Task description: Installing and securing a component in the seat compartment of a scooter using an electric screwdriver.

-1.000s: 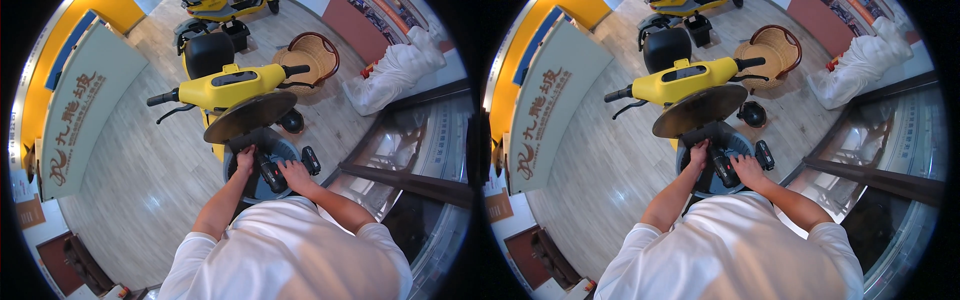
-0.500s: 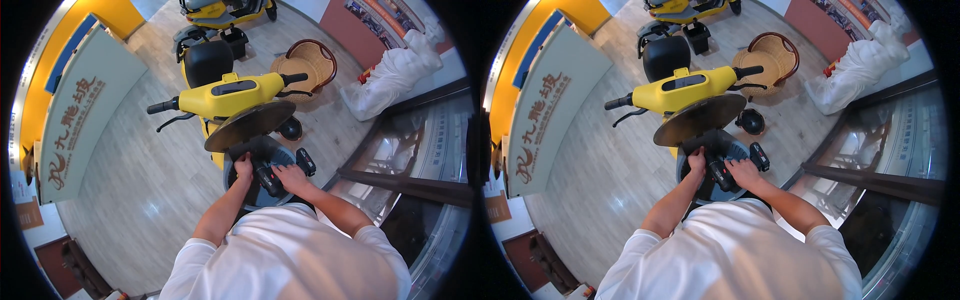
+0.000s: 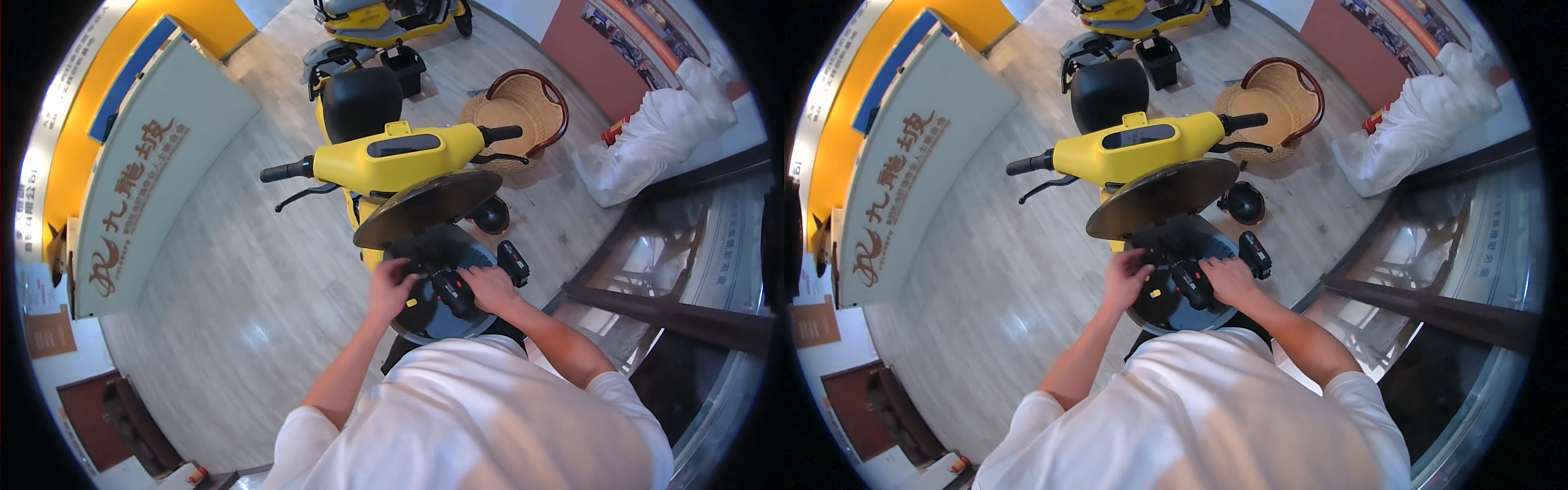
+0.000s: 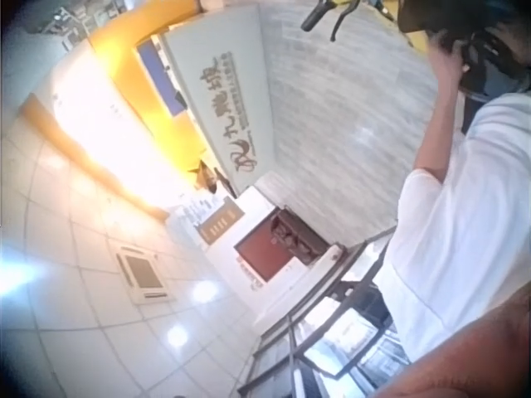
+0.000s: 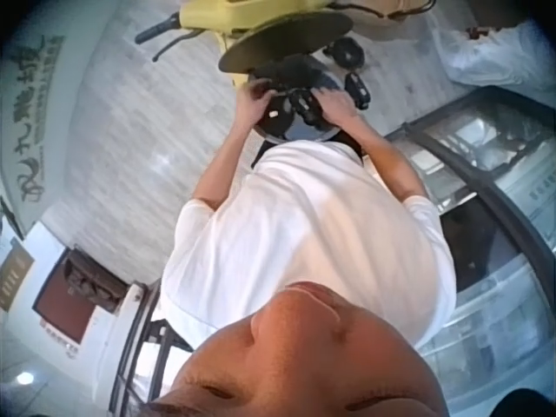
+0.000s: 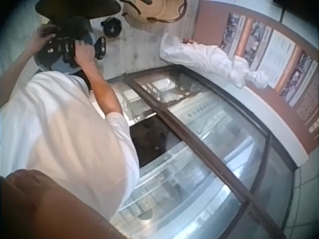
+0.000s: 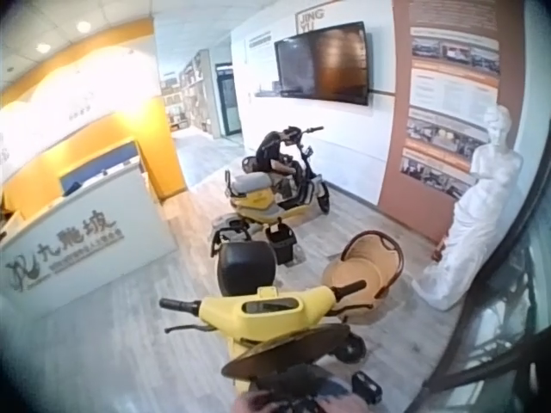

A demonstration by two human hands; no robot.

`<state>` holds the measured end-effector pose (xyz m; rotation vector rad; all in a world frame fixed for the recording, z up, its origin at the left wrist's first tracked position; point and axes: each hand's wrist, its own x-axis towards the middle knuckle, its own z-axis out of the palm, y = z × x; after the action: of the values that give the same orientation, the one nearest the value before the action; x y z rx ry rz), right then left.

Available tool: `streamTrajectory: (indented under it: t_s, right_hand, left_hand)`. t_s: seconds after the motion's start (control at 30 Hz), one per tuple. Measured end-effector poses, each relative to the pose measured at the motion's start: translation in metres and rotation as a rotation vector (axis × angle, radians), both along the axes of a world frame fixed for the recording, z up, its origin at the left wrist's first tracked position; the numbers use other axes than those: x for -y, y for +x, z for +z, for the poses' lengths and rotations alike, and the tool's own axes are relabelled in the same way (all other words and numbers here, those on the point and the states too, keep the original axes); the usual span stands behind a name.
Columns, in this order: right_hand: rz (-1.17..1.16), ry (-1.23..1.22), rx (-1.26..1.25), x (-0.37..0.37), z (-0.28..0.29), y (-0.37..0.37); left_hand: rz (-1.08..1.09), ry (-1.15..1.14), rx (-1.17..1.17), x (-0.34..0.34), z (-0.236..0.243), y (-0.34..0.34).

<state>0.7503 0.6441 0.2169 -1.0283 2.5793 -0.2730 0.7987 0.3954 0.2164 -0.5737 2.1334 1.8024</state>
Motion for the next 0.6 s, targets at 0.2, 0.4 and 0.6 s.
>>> streamTrajectory:
  t_s: [0.2, 0.4, 0.6]
  right_hand:
    - [0.020, 0.008, 0.014, 0.007, 0.013, -0.006]
    - [0.036, -0.010, -0.013, 0.013, 0.017, -0.011]
    - [0.016, 0.006, -0.008, 0.015, 0.023, -0.008]
  left_hand:
    - [0.102, -0.422, 0.275, 0.027, -0.003, 0.003]
    - [-0.105, -0.229, 0.288, 0.051, -0.085, 0.009]
    - [-0.104, -0.218, 0.276, 0.048, -0.073, 0.002]
